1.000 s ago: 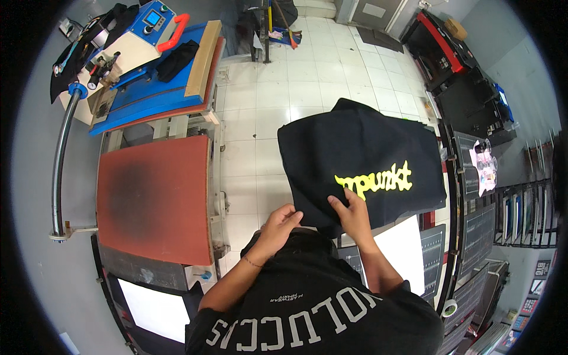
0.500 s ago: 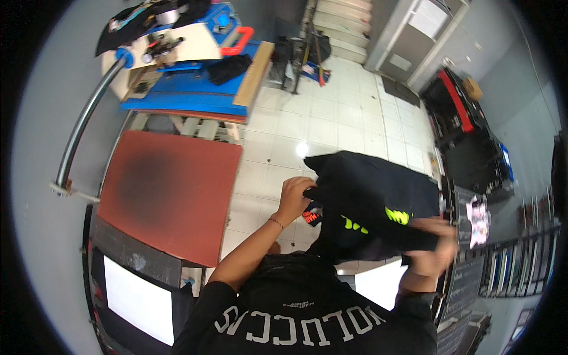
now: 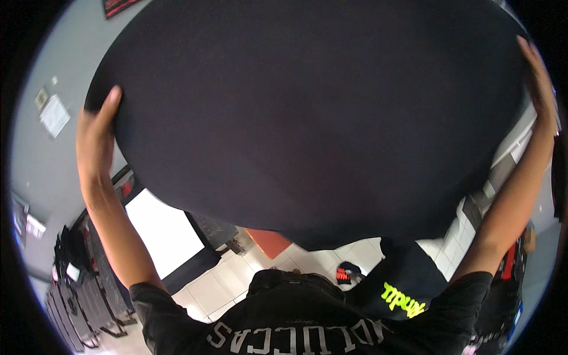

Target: The person prepares t-shirts for screen printing by smoothing them onto pallets and applying transfer paper using a heat press machine.

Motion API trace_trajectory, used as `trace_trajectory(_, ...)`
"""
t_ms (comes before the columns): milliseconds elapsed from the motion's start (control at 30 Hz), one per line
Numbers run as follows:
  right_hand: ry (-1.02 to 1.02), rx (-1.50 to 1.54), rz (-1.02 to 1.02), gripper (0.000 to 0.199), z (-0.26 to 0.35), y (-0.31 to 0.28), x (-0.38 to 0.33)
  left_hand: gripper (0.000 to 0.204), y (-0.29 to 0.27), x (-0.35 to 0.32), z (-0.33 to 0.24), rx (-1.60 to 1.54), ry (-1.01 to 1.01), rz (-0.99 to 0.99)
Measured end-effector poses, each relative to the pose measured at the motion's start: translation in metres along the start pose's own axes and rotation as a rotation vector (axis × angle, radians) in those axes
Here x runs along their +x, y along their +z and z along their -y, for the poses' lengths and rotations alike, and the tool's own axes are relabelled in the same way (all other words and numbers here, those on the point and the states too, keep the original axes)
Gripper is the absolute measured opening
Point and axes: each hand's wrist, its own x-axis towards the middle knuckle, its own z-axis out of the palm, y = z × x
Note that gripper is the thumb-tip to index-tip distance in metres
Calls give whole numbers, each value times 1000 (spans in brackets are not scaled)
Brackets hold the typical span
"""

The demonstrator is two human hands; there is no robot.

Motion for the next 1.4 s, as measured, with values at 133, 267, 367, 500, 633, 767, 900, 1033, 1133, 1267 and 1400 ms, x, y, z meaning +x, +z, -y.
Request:
trace_trajectory(133, 146, 41, 481, 84, -20, 172, 66, 51, -65, 72, 31, 513, -236, 3)
trace_trajectory(267, 308, 351, 650, 37, 48, 322, 28, 53, -119, 102, 57, 841, -316, -219)
trace_trajectory(367, 370, 817, 430, 37, 61, 346, 25, 50, -126, 103, 8, 856, -323, -312)
trace_trajectory(500, 200, 1037, 326, 29, 41, 296, 22, 41, -126, 28, -40, 566, 85, -364)
trace_trajectory(633, 334, 944, 410, 41, -8, 256, -67, 29, -77, -96, -45, 694, -163, -405)
trace_trajectory(767, 480, 717, 646, 21, -57, 270, -189, 34, -24, -203, 3, 576, -265, -192)
trace_trajectory(900, 508, 649, 747, 31, -123, 326, -329, 45, 23, -293, 92, 696, -356, -156)
trace_trajectory(1033, 598, 372, 941, 32, -126, 336, -415, 49, 49, -391, 162, 810, -499, -175)
trace_trajectory(1133, 141, 212, 691, 30, -146, 338, -445, 42, 68, -423, 176, 696, -651, -238)
trace_trajectory(1267, 305, 321, 731, 27, -170, 332, -457, 40, 76, -435, 177, 707, -704, -247)
trace_trajectory(1400, 395, 367, 749, 27, -180, 330, -474, 41, 69, -443, 178, 690, -715, -198)
